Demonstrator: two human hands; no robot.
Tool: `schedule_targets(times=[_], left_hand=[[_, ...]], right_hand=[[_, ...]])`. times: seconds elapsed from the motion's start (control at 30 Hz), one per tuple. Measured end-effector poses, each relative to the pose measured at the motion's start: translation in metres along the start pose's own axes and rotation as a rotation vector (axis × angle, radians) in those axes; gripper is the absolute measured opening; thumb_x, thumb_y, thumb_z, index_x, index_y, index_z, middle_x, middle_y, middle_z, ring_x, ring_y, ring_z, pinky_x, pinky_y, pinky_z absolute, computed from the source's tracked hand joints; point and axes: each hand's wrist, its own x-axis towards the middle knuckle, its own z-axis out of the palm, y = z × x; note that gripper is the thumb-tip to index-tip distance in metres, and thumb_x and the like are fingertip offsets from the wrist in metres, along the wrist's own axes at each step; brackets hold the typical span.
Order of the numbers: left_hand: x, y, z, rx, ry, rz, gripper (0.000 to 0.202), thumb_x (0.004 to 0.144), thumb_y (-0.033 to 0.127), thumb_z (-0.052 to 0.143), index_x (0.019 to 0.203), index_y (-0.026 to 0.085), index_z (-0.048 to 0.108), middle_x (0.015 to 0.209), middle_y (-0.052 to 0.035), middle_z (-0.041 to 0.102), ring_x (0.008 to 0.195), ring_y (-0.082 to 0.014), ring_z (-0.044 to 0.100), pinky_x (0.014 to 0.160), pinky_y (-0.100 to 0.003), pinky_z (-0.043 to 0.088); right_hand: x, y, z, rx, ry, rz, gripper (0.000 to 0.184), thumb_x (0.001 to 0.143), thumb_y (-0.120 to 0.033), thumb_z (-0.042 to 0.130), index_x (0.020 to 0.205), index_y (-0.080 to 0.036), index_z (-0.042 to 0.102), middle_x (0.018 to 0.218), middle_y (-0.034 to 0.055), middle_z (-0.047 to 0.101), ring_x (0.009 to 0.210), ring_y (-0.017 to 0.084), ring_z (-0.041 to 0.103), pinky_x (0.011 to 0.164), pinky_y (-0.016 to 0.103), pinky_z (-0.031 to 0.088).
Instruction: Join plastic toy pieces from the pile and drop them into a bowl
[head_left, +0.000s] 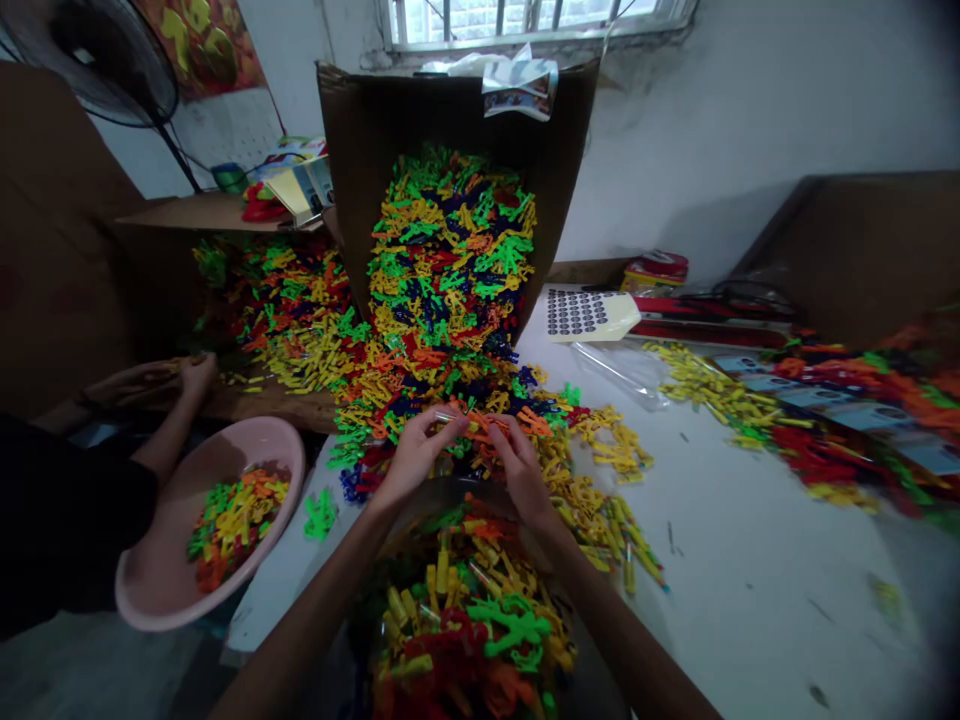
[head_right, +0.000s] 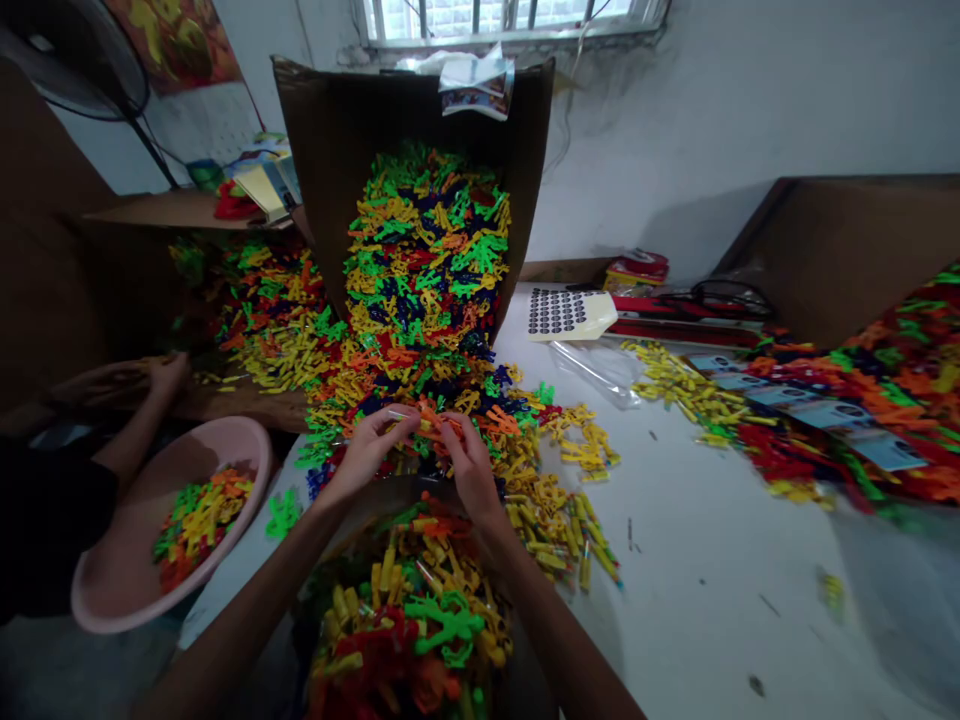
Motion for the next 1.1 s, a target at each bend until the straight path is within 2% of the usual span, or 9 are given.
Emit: schedule_targets(times=[0.13,0.2,0.47,0.6,0.7,0.83,1.0,1.03,1.1], left_hand=[[0.000,0.000,0.001,0.034,0.049,0.036,0.031,0.078,0.045,0.072,0.078,0.015,0.070,0.089,-0.0059,0.067,0.086,-0.0186,0.061,0.074,-0.026,0.049],[-0.001,0.000,0.003,0.055,0.082,0.069,0.031,0.078,0.046,0.072,0.074,0.015,0.069,0.086,-0.0053,0.067,0.084,-0.0180,0.061,0.074,-0.026,0.048],[-0.006,0.002,0.009,0.133,0.196,0.130,0.030,0.080,0.046,0.071,0.078,0.016,0.068,0.086,-0.0051,0.068,0.083,-0.0177,0.063,0.076,-0.026,0.048],[-0.005,0.003,0.008,0.146,0.145,0.182,0.027,0.082,0.041,0.070,0.076,0.015,0.069,0.086,-0.0060,0.069,0.086,-0.0185,0.064,0.081,-0.027,0.048],[-0.004,0.002,0.006,0.122,0.096,0.170,0.027,0.082,0.041,0.071,0.077,0.015,0.070,0.087,-0.0061,0.069,0.085,-0.0182,0.063,0.080,-0.027,0.048],[-0.004,0.000,0.007,-0.008,0.035,0.061,0.029,0.080,0.044,0.072,0.080,0.015,0.068,0.087,-0.0052,0.068,0.078,-0.0170,0.063,0.070,-0.026,0.050],[-0.008,0.003,0.014,-0.228,-0.073,-0.091,0.032,0.080,0.045,0.071,0.082,0.015,0.060,0.078,-0.0028,0.066,0.061,-0.0165,0.063,0.059,-0.029,0.053],[-0.009,0.003,0.016,-0.222,-0.067,-0.084,0.032,0.080,0.045,0.071,0.082,0.015,0.060,0.077,-0.0025,0.066,0.061,-0.0165,0.063,0.059,-0.028,0.053],[-0.010,0.001,0.021,-0.145,0.022,-0.011,0.032,0.079,0.046,0.072,0.083,0.016,0.061,0.080,-0.0029,0.067,0.068,-0.0166,0.064,0.063,-0.026,0.052]], right_hand=[[0.000,0.005,0.001,-0.121,0.034,-0.092,0.028,0.094,-0.047,0.049,0.106,-0.023,0.059,0.100,0.0034,0.066,0.094,0.021,0.060,0.080,0.030,0.048],[0.001,0.007,0.002,-0.164,0.052,-0.139,0.027,0.095,-0.046,0.049,0.104,-0.022,0.059,0.100,0.0034,0.066,0.095,0.021,0.061,0.086,0.031,0.047],[-0.001,0.011,0.005,-0.240,0.116,-0.138,0.030,0.096,-0.048,0.047,0.105,-0.022,0.058,0.095,0.0044,0.068,0.084,0.021,0.062,0.080,0.032,0.048],[-0.003,0.009,0.007,-0.203,0.084,-0.116,0.029,0.095,-0.049,0.047,0.103,-0.023,0.056,0.087,0.0025,0.067,0.071,0.019,0.062,0.067,0.030,0.049],[-0.005,0.008,0.007,-0.156,0.070,-0.127,0.028,0.095,-0.049,0.048,0.101,-0.023,0.056,0.085,0.0021,0.066,0.066,0.018,0.061,0.063,0.030,0.049],[-0.008,0.010,0.004,-0.073,0.047,-0.106,0.030,0.094,-0.052,0.049,0.100,-0.023,0.056,0.084,0.0023,0.066,0.068,0.019,0.062,0.066,0.031,0.051],[-0.007,0.014,0.000,0.001,0.003,-0.094,0.028,0.094,-0.050,0.051,0.099,-0.023,0.056,0.079,0.0006,0.065,0.065,0.018,0.062,0.066,0.031,0.052],[-0.007,0.014,0.001,-0.011,0.015,-0.116,0.027,0.094,-0.049,0.051,0.099,-0.023,0.057,0.078,0.0003,0.065,0.065,0.018,0.062,0.066,0.031,0.051],[-0.006,0.014,0.003,-0.079,0.097,-0.178,0.028,0.094,-0.048,0.051,0.099,-0.022,0.058,0.082,0.0016,0.066,0.071,0.019,0.063,0.069,0.031,0.051]])
